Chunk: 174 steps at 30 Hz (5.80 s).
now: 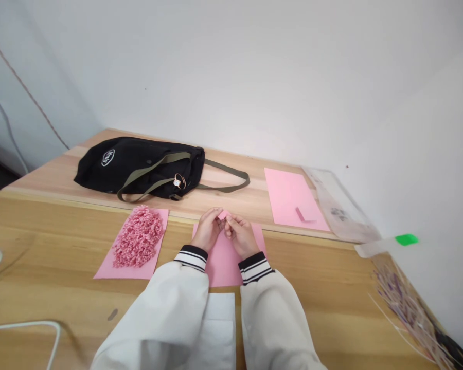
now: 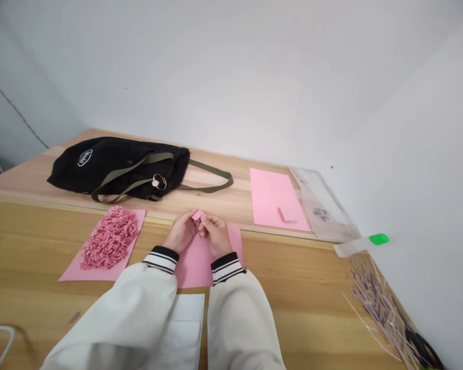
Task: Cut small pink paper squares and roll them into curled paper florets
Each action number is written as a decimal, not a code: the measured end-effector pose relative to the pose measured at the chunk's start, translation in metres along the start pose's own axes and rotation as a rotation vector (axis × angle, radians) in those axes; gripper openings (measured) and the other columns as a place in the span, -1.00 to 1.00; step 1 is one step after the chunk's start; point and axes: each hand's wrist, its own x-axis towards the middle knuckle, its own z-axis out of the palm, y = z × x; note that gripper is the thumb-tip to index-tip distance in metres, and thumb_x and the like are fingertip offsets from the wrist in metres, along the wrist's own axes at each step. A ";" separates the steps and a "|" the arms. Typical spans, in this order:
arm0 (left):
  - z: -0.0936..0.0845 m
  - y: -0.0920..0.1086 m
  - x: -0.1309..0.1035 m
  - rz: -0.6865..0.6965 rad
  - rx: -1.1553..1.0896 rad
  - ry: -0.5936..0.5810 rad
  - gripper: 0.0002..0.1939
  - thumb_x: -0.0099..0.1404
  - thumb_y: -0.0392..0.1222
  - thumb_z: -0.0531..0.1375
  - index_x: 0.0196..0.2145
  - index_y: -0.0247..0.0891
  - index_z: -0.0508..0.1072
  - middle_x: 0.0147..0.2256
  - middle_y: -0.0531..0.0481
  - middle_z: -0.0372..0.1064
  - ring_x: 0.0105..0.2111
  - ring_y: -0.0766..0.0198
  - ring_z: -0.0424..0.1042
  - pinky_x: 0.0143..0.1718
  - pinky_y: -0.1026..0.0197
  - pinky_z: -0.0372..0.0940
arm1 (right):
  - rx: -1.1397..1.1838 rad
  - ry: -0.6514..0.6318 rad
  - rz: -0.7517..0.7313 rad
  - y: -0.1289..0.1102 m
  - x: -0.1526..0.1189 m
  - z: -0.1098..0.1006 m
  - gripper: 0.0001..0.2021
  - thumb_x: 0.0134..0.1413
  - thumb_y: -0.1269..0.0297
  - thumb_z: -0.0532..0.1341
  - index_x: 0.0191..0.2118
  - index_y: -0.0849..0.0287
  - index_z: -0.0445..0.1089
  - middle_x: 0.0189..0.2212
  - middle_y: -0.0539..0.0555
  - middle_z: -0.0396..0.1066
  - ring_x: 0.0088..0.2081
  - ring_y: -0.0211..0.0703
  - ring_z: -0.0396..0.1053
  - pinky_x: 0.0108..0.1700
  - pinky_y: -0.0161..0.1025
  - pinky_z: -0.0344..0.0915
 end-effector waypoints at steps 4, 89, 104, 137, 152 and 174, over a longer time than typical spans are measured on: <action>-0.001 0.000 0.000 0.000 -0.004 -0.005 -0.80 0.07 -0.16 0.20 -0.55 -0.30 0.26 -0.65 0.09 0.23 -0.65 0.38 0.28 -0.60 0.30 0.17 | -0.005 0.004 0.004 0.001 0.000 -0.001 -0.81 -0.22 0.27 0.31 -0.60 0.25 0.34 -0.76 -0.09 0.26 -0.75 -0.47 0.08 -0.69 -0.43 -0.04; -0.001 0.000 -0.002 0.015 0.045 -0.097 -0.86 0.01 -0.24 0.24 -0.52 -0.34 0.33 -0.64 0.09 0.25 -0.64 0.40 0.28 -0.58 0.30 0.19 | 0.062 0.012 0.003 -0.001 0.000 -0.003 -0.78 -0.27 0.26 0.33 -0.63 0.23 0.29 -0.75 -0.09 0.29 -0.74 -0.49 0.06 -0.70 -0.44 -0.05; -0.001 0.000 -0.003 0.012 0.063 -0.120 -0.88 0.02 -0.25 0.22 -0.50 -0.34 0.33 -0.64 0.09 0.27 -0.66 0.40 0.27 -0.59 0.30 0.21 | 0.051 0.002 -0.001 -0.001 -0.001 -0.003 -0.78 -0.26 0.26 0.34 -0.62 0.23 0.29 -0.75 -0.09 0.31 -0.75 -0.49 0.09 -0.70 -0.45 -0.05; 0.003 0.008 -0.005 -0.027 0.023 -0.139 -0.81 0.03 -0.21 0.19 -0.58 -0.29 0.22 -0.66 0.08 0.25 -0.67 0.35 0.30 -0.61 0.27 0.22 | 0.073 -0.040 0.034 -0.006 -0.003 0.001 -0.89 -0.23 0.31 0.30 -0.55 0.23 0.37 -0.68 -0.09 0.30 -0.70 -0.47 0.12 -0.68 -0.43 0.03; 0.004 0.005 -0.005 0.014 0.080 -0.122 -0.80 0.05 -0.21 0.18 -0.60 -0.29 0.22 -0.72 0.08 0.26 -0.76 0.34 0.26 -0.71 0.29 0.16 | 0.046 -0.024 0.009 -0.005 -0.003 0.003 -0.90 -0.22 0.34 0.28 -0.56 0.24 0.35 -0.71 -0.09 0.29 -0.70 -0.46 0.12 -0.68 -0.44 0.02; 0.004 0.004 -0.005 0.005 0.079 -0.124 -0.81 0.07 -0.22 0.18 -0.59 -0.28 0.22 -0.71 0.07 0.26 -0.74 0.35 0.25 -0.68 0.27 0.15 | 0.004 0.029 0.007 -0.005 -0.002 0.003 -0.82 -0.17 0.32 0.24 -0.66 0.23 0.30 -0.74 -0.08 0.26 -0.73 -0.46 0.09 -0.70 -0.41 -0.01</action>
